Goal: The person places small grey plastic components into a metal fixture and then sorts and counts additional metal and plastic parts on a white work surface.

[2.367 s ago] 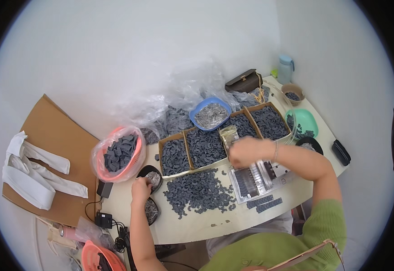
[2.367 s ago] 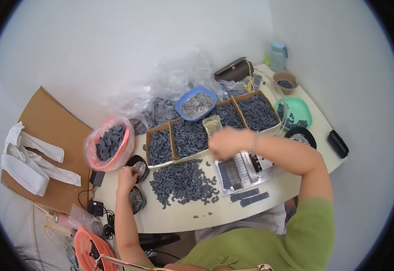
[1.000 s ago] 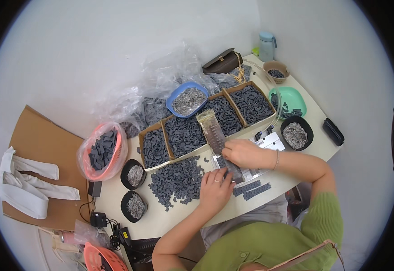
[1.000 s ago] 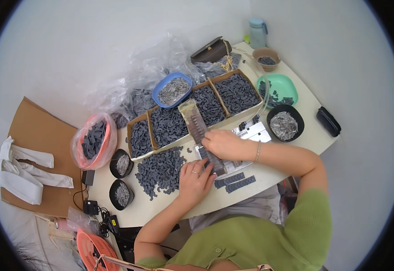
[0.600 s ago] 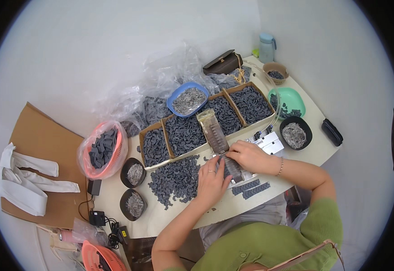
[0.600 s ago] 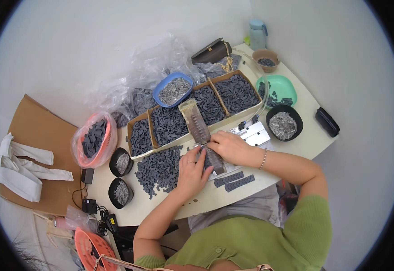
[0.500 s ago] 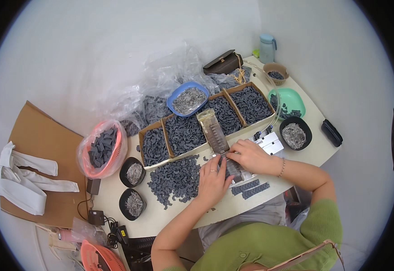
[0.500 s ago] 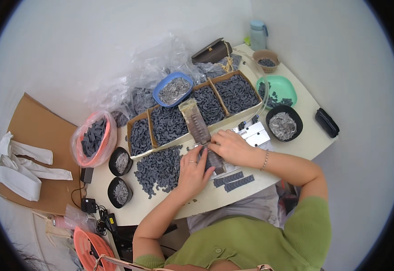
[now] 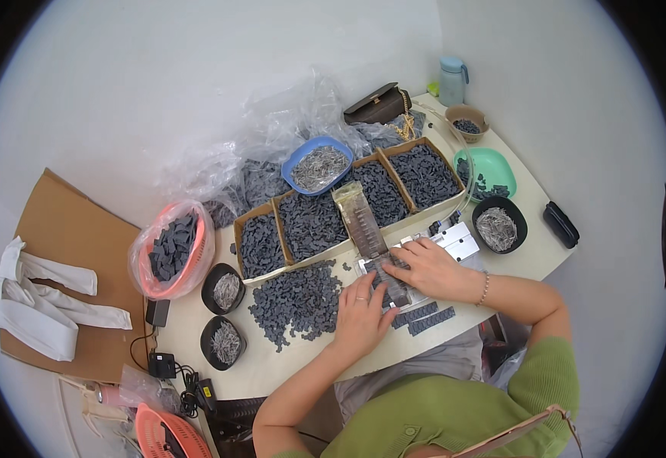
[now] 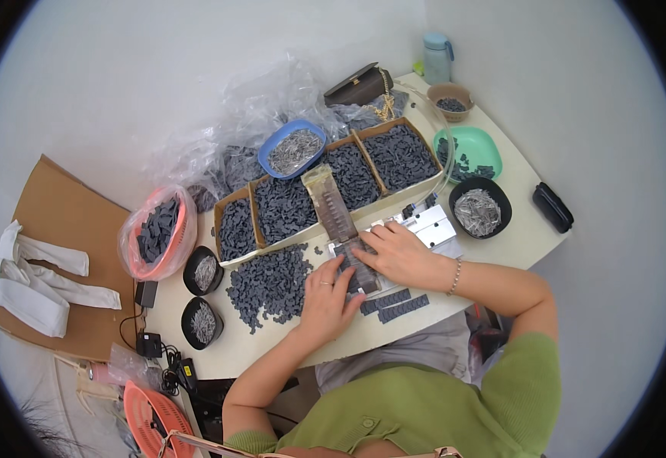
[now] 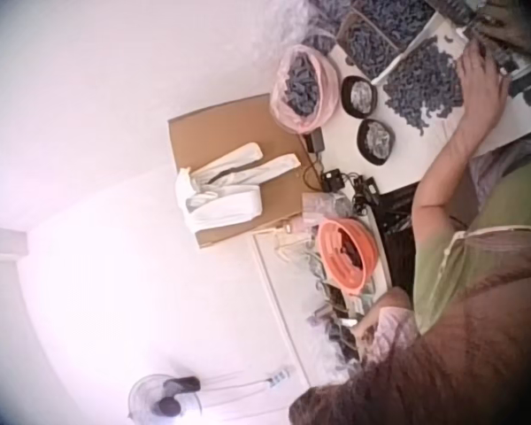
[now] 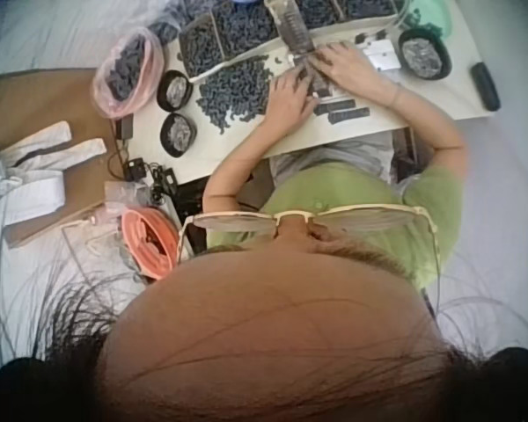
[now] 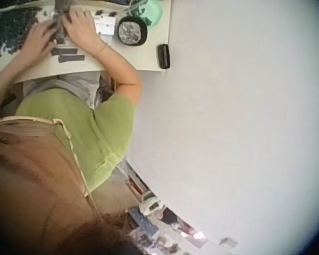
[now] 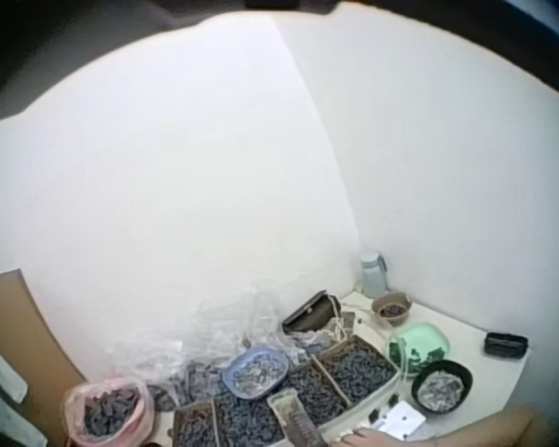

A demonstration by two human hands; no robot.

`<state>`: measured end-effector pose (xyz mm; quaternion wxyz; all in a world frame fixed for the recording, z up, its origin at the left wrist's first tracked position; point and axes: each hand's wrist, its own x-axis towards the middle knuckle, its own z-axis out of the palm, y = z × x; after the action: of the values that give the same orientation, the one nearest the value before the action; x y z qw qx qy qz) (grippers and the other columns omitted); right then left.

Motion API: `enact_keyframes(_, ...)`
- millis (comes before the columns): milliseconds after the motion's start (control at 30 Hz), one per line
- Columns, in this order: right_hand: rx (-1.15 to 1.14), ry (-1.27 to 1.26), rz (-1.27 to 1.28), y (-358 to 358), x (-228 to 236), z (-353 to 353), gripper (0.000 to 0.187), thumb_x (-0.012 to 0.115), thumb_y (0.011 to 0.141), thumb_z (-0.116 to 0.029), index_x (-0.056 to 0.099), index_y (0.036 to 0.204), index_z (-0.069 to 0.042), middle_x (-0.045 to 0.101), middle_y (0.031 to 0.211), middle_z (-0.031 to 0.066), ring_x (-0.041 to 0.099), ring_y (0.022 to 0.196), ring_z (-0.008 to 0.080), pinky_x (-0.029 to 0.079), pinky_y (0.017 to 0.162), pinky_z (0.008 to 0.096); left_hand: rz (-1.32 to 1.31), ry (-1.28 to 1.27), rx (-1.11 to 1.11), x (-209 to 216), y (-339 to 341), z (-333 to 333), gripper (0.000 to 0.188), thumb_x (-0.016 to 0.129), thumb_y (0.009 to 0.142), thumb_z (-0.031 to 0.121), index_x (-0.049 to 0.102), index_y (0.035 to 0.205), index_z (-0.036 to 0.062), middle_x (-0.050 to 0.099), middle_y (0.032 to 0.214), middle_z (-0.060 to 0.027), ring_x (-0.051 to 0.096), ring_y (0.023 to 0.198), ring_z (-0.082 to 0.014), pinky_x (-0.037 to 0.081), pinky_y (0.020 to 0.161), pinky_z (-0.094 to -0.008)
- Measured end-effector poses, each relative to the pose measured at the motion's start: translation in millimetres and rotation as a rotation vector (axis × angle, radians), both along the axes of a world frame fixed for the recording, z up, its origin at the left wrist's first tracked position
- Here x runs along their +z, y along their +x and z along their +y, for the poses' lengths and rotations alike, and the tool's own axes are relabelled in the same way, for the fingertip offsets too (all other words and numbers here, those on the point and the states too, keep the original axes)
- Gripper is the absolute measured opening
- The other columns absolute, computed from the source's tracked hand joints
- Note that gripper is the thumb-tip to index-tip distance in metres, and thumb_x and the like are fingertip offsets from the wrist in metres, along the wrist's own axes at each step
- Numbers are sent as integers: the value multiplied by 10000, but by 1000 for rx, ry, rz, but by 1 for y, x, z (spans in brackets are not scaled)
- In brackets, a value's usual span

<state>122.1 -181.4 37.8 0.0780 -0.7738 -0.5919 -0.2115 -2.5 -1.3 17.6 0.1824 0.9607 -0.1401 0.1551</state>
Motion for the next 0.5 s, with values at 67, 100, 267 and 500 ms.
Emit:
enact_keyframes(67,6,1,4,-5,0,-4,350,528,813,-165,654,1130,-84,572,1137,108,532,972,209,402,845,321,5,-28,33,-2,1,3,523,698,791,257,544,1217,-5,426,1336,-202,427,1206,-369,325,994,-473)
enact_keyframes(100,6,-9,12,-8,-2,-6,349,528,812,-166,654,1127,-85,568,1165,117,533,983,212,403,854,323,6,-33,39,-2,1,5,524,699,791,252,542,1219,-5,427,1334,-201,428,1205,-368,325,994,-472)
enact_keyframes(267,24,-23,41,-16,-1,-13,341,533,806,-168,652,1115,-84,559,1212,132,538,994,219,413,853,328,2,-41,45,-1,-2,11,526,701,791,235,535,1226,-8,432,1328,-200,430,1200,-367,323,996,-467)
enact_keyframes(500,13,53,139,-7,-1,-13,350,577,784,-148,629,1121,-70,568,1182,117,543,1004,249,421,855,362,4,-3,11,0,-7,10,563,695,800,262,514,1245,-34,435,1336,-212,428,1220,-370,331,1008,-491)
